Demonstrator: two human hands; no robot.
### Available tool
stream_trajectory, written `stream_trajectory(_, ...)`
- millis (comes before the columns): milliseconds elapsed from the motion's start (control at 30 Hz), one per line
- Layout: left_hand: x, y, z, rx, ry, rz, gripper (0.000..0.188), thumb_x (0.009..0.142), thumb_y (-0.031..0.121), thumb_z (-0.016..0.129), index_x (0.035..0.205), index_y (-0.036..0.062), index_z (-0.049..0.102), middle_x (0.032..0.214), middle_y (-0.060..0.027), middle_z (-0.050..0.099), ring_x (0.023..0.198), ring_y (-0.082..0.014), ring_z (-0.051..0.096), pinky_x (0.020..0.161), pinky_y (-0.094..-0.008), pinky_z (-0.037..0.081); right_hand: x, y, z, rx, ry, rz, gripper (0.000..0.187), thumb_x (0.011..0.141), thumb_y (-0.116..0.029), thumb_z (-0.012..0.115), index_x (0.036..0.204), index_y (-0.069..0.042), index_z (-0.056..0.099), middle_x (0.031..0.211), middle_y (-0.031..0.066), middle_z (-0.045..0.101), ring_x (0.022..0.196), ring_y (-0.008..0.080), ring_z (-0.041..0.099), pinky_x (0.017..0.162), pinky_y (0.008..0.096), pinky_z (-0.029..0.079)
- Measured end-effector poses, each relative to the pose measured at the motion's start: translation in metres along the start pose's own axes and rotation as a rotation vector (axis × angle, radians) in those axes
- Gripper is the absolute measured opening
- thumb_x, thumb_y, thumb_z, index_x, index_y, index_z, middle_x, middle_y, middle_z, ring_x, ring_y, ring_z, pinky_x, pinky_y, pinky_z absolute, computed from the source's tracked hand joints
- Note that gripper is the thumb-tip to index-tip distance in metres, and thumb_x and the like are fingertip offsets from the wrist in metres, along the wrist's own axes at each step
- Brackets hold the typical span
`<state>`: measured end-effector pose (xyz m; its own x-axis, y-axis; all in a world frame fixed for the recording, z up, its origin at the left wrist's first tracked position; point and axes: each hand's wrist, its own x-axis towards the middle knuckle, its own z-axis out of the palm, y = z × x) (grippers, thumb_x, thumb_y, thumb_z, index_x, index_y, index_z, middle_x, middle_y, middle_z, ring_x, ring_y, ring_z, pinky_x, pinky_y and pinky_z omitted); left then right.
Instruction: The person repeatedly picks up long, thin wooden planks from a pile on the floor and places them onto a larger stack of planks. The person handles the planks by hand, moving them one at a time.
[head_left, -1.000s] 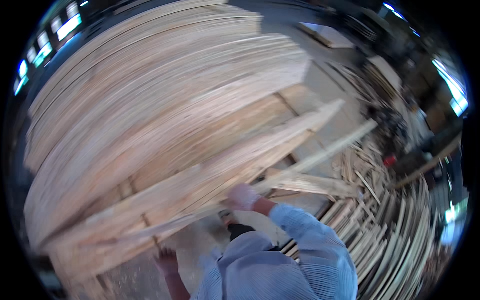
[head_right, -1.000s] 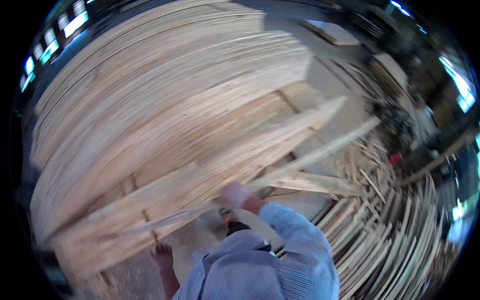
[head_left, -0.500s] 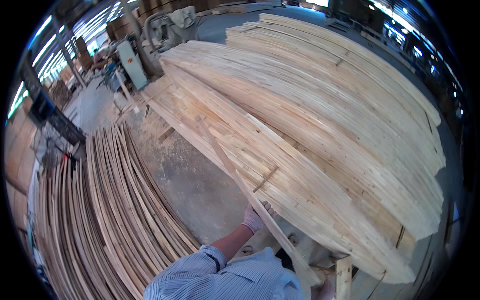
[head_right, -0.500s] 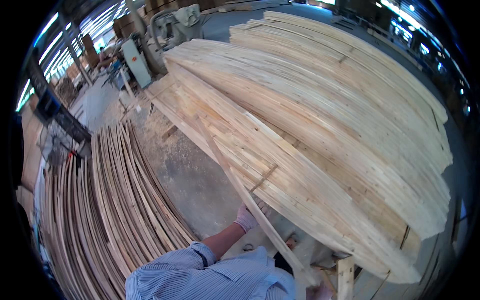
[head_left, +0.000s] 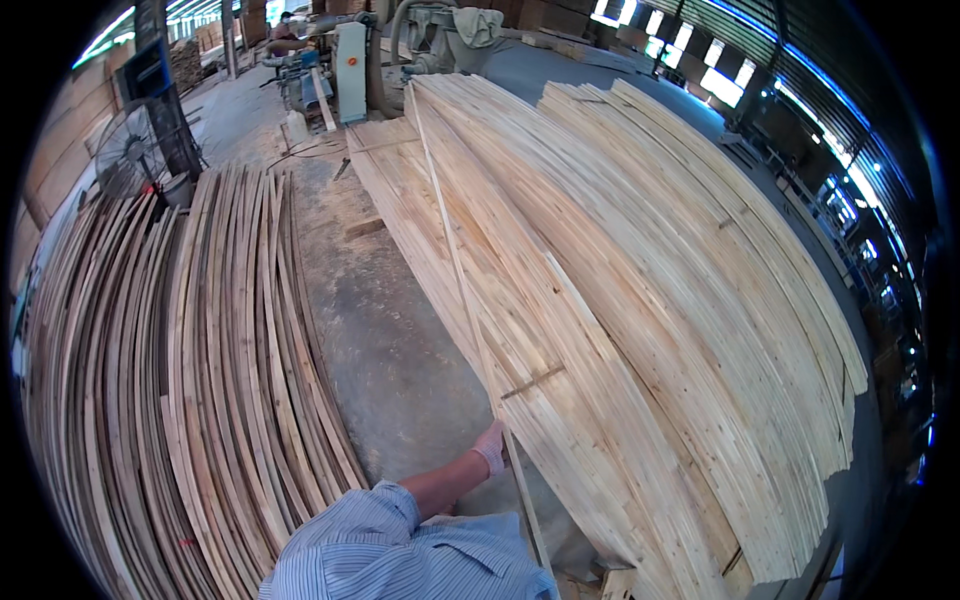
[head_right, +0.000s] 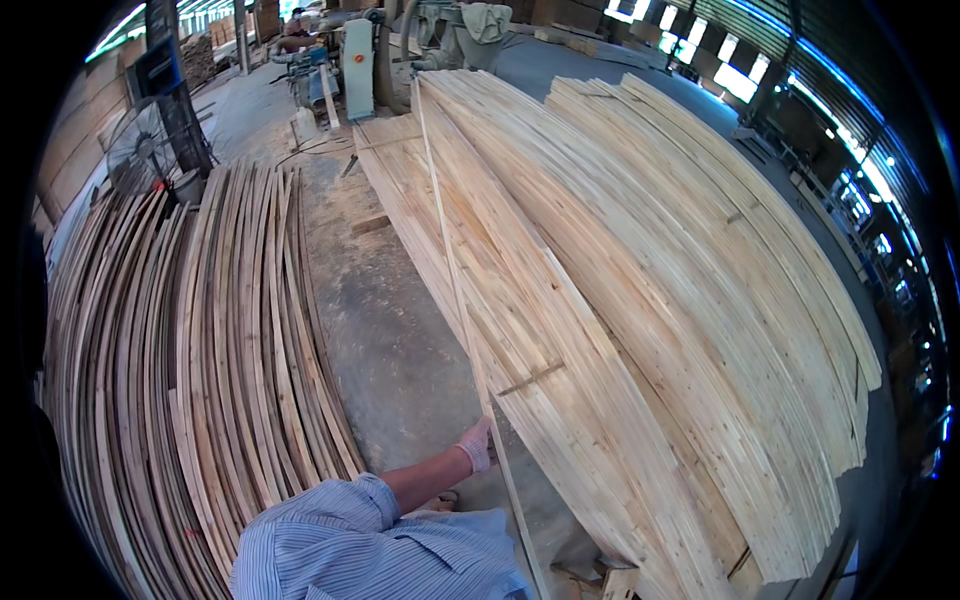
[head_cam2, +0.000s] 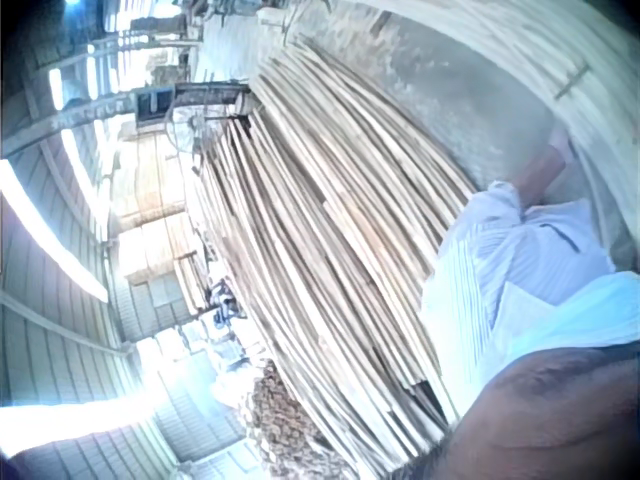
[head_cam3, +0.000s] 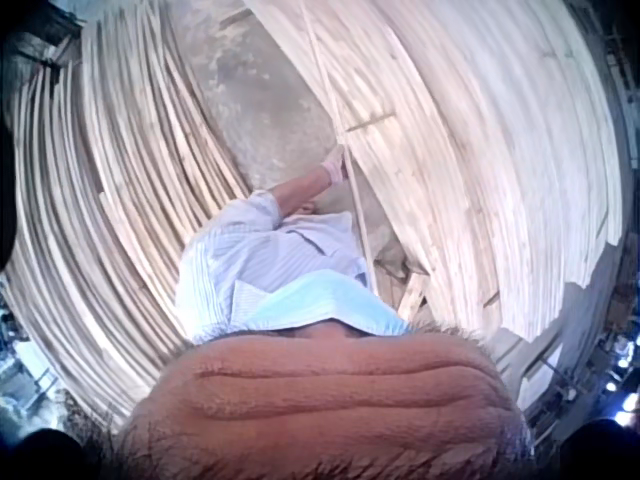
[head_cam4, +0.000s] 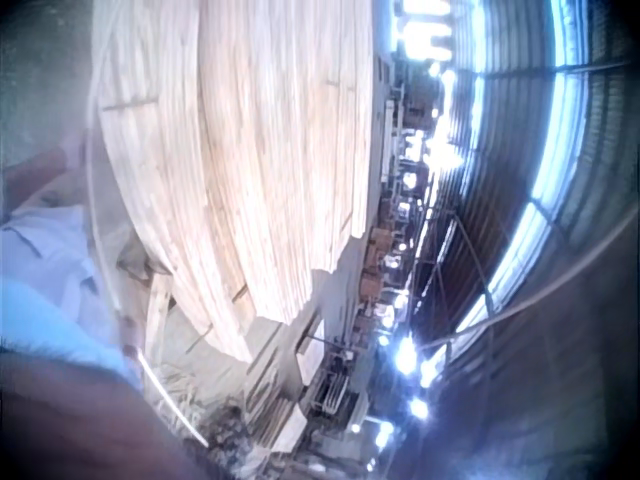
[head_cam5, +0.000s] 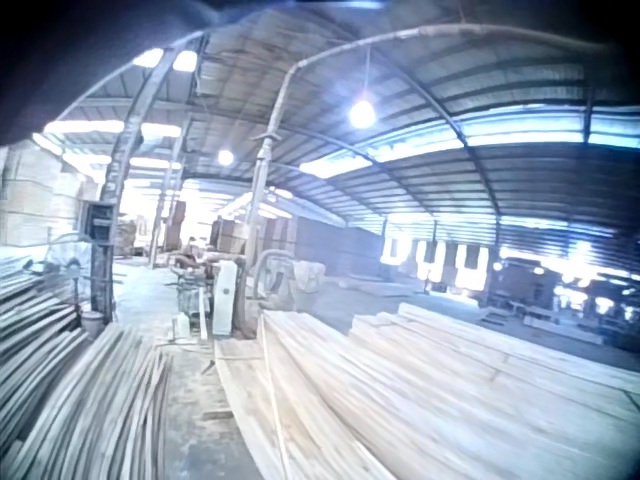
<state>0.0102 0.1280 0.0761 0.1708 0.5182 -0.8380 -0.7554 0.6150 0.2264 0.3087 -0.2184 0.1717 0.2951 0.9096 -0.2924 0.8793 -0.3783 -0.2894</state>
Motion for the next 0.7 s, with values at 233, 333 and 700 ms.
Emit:
stream_trajectory(233,-0.039,-0.022,-0.027,0.001,0.038,0.094,0.034,0.1,0.05,0.057,0.104,0.0176,0.065,0.1,-0.006,0.069,0.093,-0.0275,0.067,0.086,-0.0488,0.055,0.018,-0.005,0.003,0.027,-0.094,-0.109,0.053,0.087,-0.037,0.077,0.128,-0.004,0.066,0.098,0.018,0.073,0.091,0.0378,0.069,0.085,0.0494,0.054)
stream_trajectory(333,-0.045,-0.043,-0.036,-0.021,0.007,0.13,0.034,0.101,0.049,0.056,0.101,0.0166,0.065,0.095,-0.0061,0.069,0.087,-0.0282,0.067,0.083,-0.0498,0.056,0.015,0.008,0.003,0.039,-0.123,-0.145,0.053,0.088,-0.038,0.076,0.128,-0.005,0.066,0.099,0.0178,0.073,0.092,0.0374,0.069,0.086,0.0491,0.054)
stream_trajectory(700,-0.036,-0.094,-0.104,-0.054,0.188,0.252,0.04,0.101,0.053,0.052,0.102,0.015,0.066,0.087,-0.0069,0.066,0.079,-0.0292,0.065,0.075,-0.0527,0.057,-0.038,0.112,0.007,0.096,-0.184,-0.136,0.052,0.09,-0.041,0.073,0.13,-0.009,0.067,0.104,0.0172,0.073,0.096,0.0363,0.069,0.089,0.0481,0.054)
